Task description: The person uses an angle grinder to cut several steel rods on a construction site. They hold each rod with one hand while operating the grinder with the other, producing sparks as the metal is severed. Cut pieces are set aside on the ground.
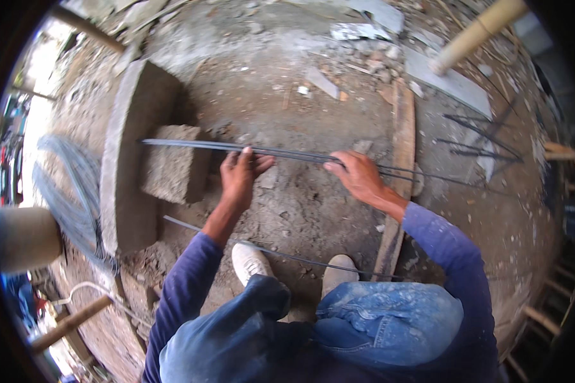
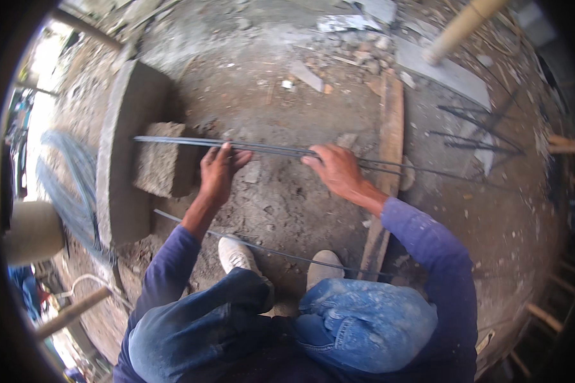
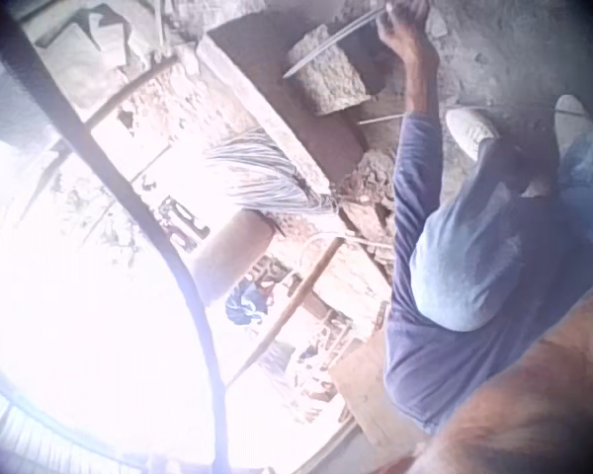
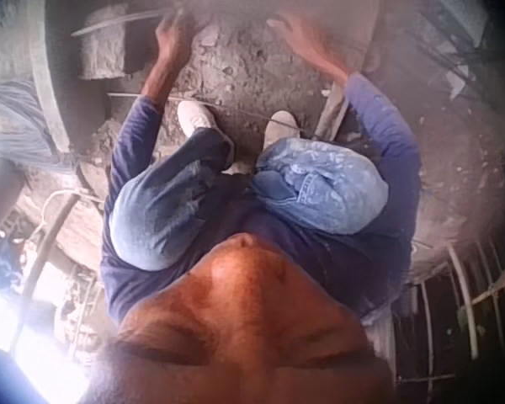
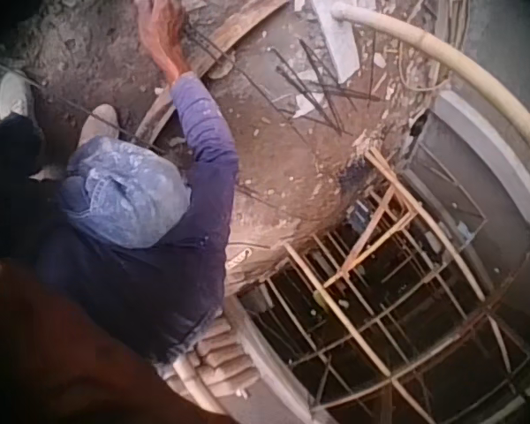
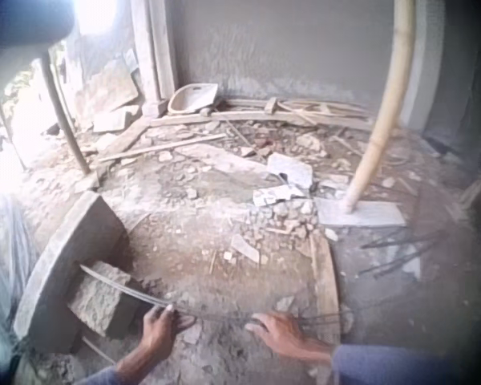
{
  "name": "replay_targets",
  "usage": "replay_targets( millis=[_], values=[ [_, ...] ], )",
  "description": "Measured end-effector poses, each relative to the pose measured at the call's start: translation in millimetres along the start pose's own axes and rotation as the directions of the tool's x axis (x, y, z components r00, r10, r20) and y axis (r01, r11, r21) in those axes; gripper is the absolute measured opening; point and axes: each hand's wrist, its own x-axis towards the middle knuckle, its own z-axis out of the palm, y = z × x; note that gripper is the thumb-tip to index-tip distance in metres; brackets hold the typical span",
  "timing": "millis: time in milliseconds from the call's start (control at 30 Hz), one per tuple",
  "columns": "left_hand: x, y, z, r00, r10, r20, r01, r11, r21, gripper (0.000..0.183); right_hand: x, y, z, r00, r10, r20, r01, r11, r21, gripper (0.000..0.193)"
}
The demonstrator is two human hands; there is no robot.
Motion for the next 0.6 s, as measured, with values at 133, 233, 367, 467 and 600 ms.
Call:
replay_targets(
  millis=[133,233,367,467,600],
  values=[
    [5,7,-10,0.999,-0.047,-0.026,0.050,0.992,0.112,0.033,-2,10,20,0.996,-0.037,-0.083,0.035,0.999,-0.027,0.029],
    [-4,22,-10,0.987,-0.158,-0.027,0.159,0.947,0.279,0.028,-3,13,26,0.993,-0.066,-0.100,0.055,0.992,-0.109,0.028],
    [-23,30,14,0.988,0.024,0.153,-0.145,0.491,0.859,0.027,-8,12,35,0.992,-0.030,-0.119,0.010,0.987,-0.161,0.027],
    [-23,32,43,0.706,0.179,0.685,-0.684,-0.079,0.726,0.032,-15,11,41,0.986,-0.070,-0.150,0.042,0.982,-0.182,0.027],
    [2,12,76,0.562,-0.079,0.823,-0.814,-0.225,0.535,0.042,-16,13,44,0.975,-0.114,-0.189,0.076,0.977,-0.197,0.028]
  ],
)
